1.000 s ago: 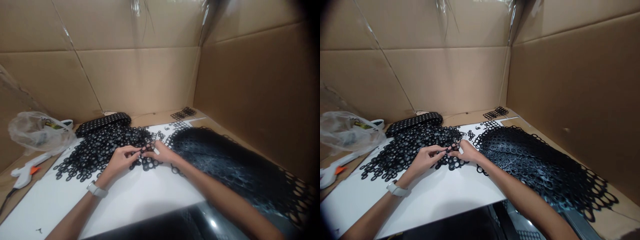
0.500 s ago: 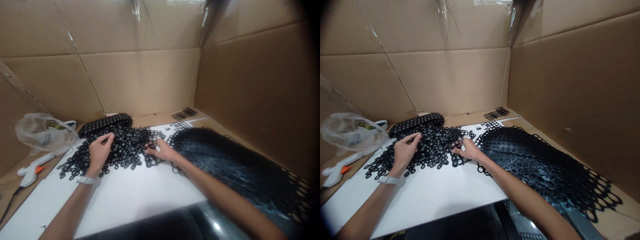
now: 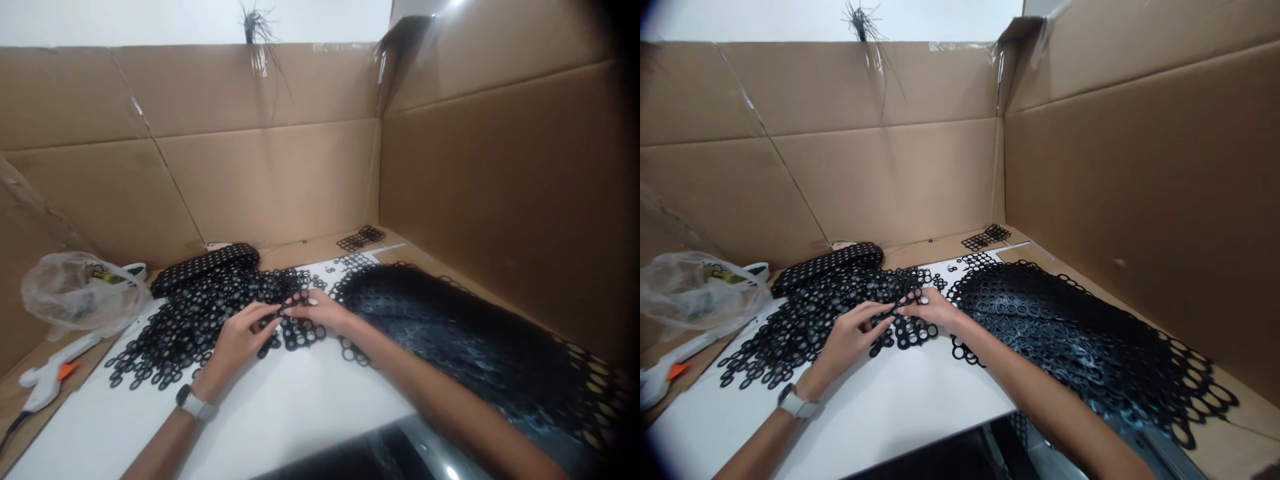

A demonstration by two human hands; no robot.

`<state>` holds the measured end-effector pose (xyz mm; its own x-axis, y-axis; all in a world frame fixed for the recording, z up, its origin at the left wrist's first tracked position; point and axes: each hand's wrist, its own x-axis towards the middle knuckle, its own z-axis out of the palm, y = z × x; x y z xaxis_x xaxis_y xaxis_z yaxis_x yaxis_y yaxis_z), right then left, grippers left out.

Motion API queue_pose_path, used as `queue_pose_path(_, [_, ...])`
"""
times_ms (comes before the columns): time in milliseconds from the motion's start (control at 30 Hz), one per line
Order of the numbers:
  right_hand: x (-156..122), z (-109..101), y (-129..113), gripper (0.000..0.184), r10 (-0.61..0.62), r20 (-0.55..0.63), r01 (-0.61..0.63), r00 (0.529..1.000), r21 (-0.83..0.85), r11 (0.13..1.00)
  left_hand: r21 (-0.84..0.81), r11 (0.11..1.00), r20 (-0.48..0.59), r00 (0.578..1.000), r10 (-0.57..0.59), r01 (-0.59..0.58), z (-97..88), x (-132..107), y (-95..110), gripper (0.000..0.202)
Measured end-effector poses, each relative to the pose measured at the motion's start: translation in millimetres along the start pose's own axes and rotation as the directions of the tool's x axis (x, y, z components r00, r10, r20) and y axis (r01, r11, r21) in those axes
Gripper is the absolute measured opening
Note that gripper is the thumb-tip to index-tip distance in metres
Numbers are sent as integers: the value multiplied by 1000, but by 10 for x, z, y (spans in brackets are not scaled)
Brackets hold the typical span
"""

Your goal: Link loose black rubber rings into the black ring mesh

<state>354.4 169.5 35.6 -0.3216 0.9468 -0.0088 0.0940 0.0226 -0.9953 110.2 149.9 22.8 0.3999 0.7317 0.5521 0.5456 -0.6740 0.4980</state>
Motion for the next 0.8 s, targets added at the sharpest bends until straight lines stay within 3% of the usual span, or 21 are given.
queue_pose_path(100, [15,-7,6,31,39,77,-52,996,182,982,-52,997,0,999,-48,48,51,-17,6,35])
queue_pose_path(200, [23,-12,-8,40,50,141,-99,989,368,925,-184,969,-44,984,-173,162,44,-9,-3,34])
queue_pose_path(300, [8,-19,-42,42,36,180,-111,983,431,896,-281,922,-57,954,-293,266,29,2,-4,38])
queue_pose_path(400, [-16,-33,-78,45,-12,172,-42,985,307,951,-296,904,-68,938,-341,307,29,8,1,41])
queue_pose_path(500, [-37,-37,-89,40,-99,151,97,984,24,995,-297,898,-72,930,-360,324,40,8,-4,42])
queue_pose_path(600, [-63,-13,-67,31,-149,119,169,982,-186,968,-296,897,-64,930,-362,329,52,5,-18,40])
queue_pose_path(700, [-92,22,-32,18,-219,47,223,975,-289,931,-298,899,-47,936,-349,320,59,0,-18,38])
queue_pose_path(800, [-99,31,-10,12,-262,47,260,964,-367,893,-317,894,-4,942,-335,317,60,2,2,37])
